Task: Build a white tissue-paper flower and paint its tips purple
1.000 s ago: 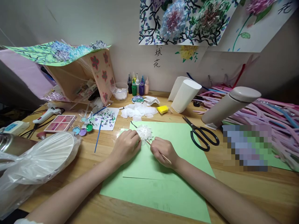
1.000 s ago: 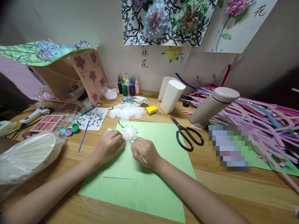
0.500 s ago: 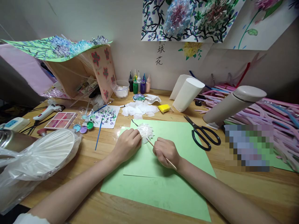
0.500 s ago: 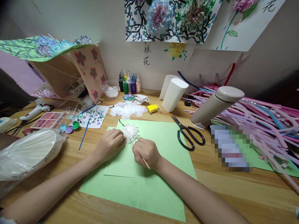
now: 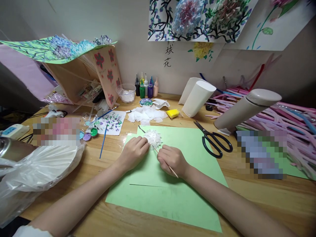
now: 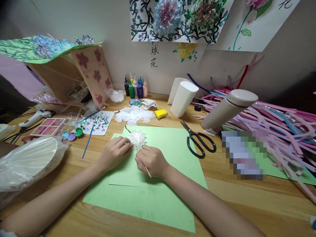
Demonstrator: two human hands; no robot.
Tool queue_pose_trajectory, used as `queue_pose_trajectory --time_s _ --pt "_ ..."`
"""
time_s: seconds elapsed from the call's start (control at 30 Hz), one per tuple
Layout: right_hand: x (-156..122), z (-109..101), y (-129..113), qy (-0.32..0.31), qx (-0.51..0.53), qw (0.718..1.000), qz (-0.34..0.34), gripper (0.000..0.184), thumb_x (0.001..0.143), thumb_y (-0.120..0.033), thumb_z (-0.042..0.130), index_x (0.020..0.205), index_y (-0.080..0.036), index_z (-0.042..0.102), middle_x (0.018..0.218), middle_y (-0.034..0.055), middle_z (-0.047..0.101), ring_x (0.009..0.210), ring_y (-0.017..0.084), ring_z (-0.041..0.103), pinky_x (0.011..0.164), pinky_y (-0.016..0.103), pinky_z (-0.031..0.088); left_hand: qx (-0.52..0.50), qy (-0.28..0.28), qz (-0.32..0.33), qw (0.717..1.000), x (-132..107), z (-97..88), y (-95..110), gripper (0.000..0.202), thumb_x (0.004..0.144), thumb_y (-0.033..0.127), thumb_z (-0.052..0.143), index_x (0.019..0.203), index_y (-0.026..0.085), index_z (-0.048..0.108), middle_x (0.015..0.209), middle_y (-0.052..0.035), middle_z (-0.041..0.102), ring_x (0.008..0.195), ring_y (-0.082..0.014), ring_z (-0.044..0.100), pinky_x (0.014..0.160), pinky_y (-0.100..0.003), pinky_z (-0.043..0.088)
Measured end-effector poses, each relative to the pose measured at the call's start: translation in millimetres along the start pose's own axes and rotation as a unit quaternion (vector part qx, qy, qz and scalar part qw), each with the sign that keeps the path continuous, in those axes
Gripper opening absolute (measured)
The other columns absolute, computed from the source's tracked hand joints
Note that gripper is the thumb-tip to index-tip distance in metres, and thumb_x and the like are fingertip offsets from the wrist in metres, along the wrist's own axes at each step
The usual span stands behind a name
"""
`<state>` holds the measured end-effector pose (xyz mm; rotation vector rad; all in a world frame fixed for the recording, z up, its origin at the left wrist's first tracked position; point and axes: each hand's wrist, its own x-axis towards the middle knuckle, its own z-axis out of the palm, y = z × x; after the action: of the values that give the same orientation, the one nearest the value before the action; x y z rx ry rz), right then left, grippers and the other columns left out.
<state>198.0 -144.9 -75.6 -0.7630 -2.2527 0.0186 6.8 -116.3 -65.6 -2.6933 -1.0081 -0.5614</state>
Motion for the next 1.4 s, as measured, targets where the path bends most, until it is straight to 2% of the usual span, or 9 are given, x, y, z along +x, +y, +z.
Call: queue_pose_trajectory --time_s 0.23,0.4,0.5,0.63,0.7,0.8,1.0,1.2,1.4 --pt "1 2 2 -0.024 0.011 0.999 0.044 0.03 0.092 -0.016 0.033 0.065 -0.019 0.046 0.057 0.0016 0.047 0.058 0.015 0.036 0.053 0.029 0.028 -0.045 0.003 -0.033 0.998 3 -1.0 -2 0.02 0.091 0.018 0.042 0.081 0.017 0.06 0.083 -0.0052 0.063 0.073 -0.0167 0.051 0.062 -0.029 0.033" --pt "1 3 3 -0.032 0.033 0.997 0.066 0.029 0.093 -0.017 0.032 0.066 -0.02 0.044 0.059 0.0015 0.046 0.059 0.015 0.036 0.055 0.029 0.031 -0.149 0.008 -0.119 0.982 4 -1.3 -3 0.017 0.09 0.024 0.045 0.083 0.017 0.059 0.083 -0.0051 0.061 0.077 -0.0166 0.054 0.066 -0.028 0.038" --pt "1 4 4 -0.034 0.069 0.992 0.101 0.032 0.095 -0.018 0.03 0.065 -0.02 0.04 0.058 0.0008 0.043 0.059 0.015 0.036 0.056 0.029 0.031 -0.242 0.022 -0.229 0.943 4 1.3 -7 0.015 0.089 0.026 0.045 0.089 0.018 0.058 0.078 -0.0017 0.058 0.071 -0.0139 0.052 0.064 -0.026 0.039" --pt "2 5 5 -0.034 0.12 0.98 0.154 0.035 0.097 -0.021 0.024 0.065 -0.021 0.038 0.058 0.0007 0.043 0.06 0.016 0.038 0.057 0.029 0.032 -0.359 0.051 -0.366 0.857 6 7.1 -17 0.032 0.088 0.028 0.044 0.118 0.018 0.051 0.072 0.0024 0.05 0.062 -0.0106 0.048 0.06 -0.023 0.039" --pt "2 6 5 -0.036 0.127 0.978 0.161 0.035 0.097 -0.022 0.024 0.065 -0.021 0.038 0.059 0.0008 0.043 0.06 0.015 0.038 0.058 0.03 0.032 -0.398 0.055 -0.394 0.827 6 9.8 -21 0.04 0.087 0.029 0.046 0.126 0.018 0.046 0.072 0.0031 0.048 0.061 -0.0098 0.047 0.058 -0.022 0.039" --pt "2 5 5 -0.033 0.126 0.98 0.149 0.034 0.097 -0.022 0.025 0.065 -0.021 0.037 0.059 0.0008 0.042 0.059 0.015 0.036 0.057 0.03 0.031 -0.427 0.052 -0.402 0.808 6 11.8 -23 0.044 0.085 0.029 0.048 0.128 0.018 0.045 0.073 0.003 0.048 0.06 -0.0093 0.045 0.058 -0.022 0.038" --pt "-1 2 4 0.008 0.143 0.984 0.109 0.033 0.095 -0.019 0.025 0.065 -0.021 0.038 0.057 0.0006 0.041 0.056 0.015 0.034 0.055 0.03 0.031 -0.46 0.065 -0.385 0.798 3 12.1 -23 0.049 0.083 0.019 0.044 0.132 0.021 0.041 0.101 -0.0047 0.059 0.066 -0.0088 0.05 0.062 -0.023 0.041" --pt "-1 1 3 0.011 0.144 0.984 0.103 0.032 0.094 -0.018 0.025 0.065 -0.021 0.038 0.057 0.0009 0.042 0.056 0.015 0.034 0.055 0.03 0.031 -0.443 0.064 -0.372 0.813 2 14.4 -25 0.045 0.081 0.013 0.043 0.124 0.02 0.048 0.102 -0.0052 0.06 0.072 -0.0104 0.054 0.067 -0.025 0.044" --pt "-1 1 3 0.014 0.146 0.985 0.094 0.031 0.094 -0.017 0.026 0.065 -0.021 0.037 0.057 0.0008 0.041 0.056 0.015 0.033 0.054 0.03 0.03 -0.404 0.095 -0.345 0.842 1 16.3 -26 0.042 0.076 0.004 0.04 0.112 0.021 0.054 0.106 -0.0057 0.052 0.091 -0.0134 0.058 0.079 -0.029 0.047"
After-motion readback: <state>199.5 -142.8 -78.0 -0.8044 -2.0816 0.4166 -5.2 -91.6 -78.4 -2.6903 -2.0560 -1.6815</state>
